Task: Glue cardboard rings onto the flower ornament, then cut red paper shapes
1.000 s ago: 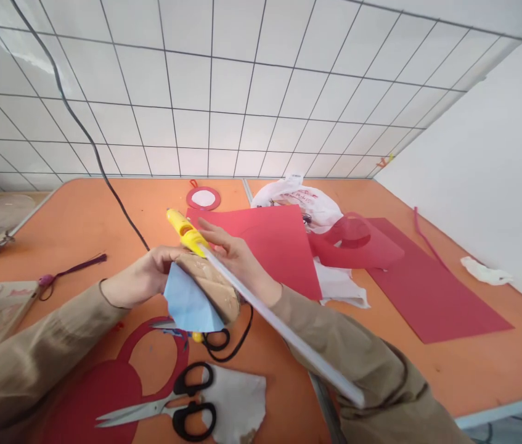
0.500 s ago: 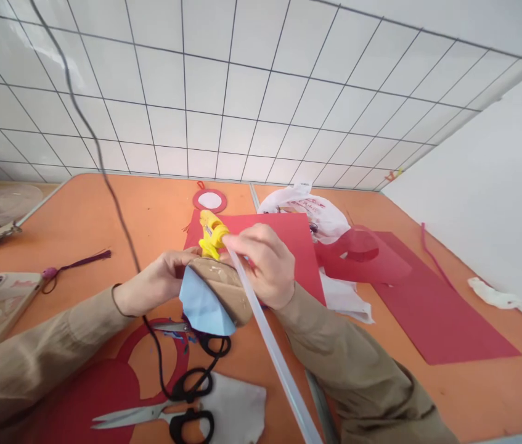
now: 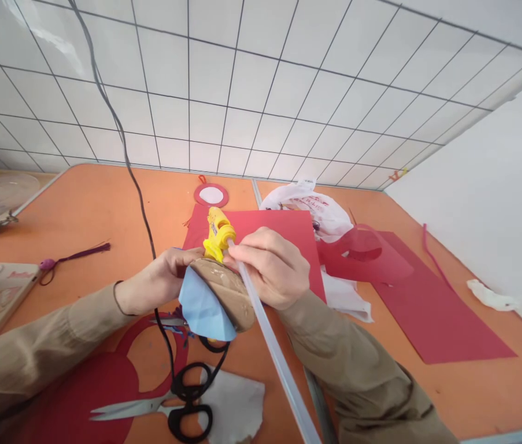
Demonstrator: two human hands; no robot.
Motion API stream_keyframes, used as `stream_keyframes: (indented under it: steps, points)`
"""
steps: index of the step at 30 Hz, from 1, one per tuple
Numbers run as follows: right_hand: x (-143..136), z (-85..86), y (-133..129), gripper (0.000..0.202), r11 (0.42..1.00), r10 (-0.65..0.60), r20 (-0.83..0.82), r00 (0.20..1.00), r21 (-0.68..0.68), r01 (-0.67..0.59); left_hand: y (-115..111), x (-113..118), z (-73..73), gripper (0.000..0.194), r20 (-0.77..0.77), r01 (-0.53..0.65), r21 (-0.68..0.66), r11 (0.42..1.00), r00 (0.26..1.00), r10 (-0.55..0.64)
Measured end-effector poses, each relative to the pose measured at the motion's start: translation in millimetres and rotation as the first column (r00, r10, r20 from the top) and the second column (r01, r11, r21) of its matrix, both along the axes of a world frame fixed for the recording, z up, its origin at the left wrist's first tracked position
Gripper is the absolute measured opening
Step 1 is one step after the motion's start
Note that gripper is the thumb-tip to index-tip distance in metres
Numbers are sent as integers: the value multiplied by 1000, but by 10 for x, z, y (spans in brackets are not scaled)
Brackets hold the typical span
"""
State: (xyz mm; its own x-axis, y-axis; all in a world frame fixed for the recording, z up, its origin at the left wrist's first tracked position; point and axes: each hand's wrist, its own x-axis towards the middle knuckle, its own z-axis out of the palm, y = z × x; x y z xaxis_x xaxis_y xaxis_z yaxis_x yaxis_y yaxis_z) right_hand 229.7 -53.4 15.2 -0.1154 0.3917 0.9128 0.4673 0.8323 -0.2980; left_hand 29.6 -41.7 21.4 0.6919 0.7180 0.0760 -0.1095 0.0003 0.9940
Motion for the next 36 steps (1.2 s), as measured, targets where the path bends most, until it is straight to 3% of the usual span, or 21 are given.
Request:
stream_keyframes:
  steps: [3, 7, 22, 26, 32, 34, 36]
  points:
    - [-121, 146, -39, 32, 992, -32, 11, 999, 121, 31, -3, 0, -7, 11, -1, -5, -4, 1000, 1000, 5]
    - [-177, 180, -63, 26, 995, -82, -40, 996, 54, 84, -10, 3, -22, 9, 14, -27, -1, 1000, 1000, 27]
    - [-126, 167, -50, 20, 992, -73, -14, 997, -100, 71, -37, 16, -68, 7, -37, -56, 49, 997, 998, 58]
    - [-153, 147, -38, 21, 981, 2, -72, 997, -193, -16, -42, 15, -48, 10, -39, -47, 38, 998, 998, 49]
    - [-168, -16, 26, 28, 960, 61, -326, 944, -240, -145, -44, 30, -51, 14, -43, -83, 120, 989, 995, 89]
    - [-139, -77, 54, 26, 940, 28, -341, 940, -311, -141, -58, 48, -86, 10, -36, -99, 160, 982, 994, 106]
    - [-112, -127, 74, 21, 855, -22, -290, 957, -502, -133, -91, 68, -117, 12, -52, -136, 222, 965, 987, 151]
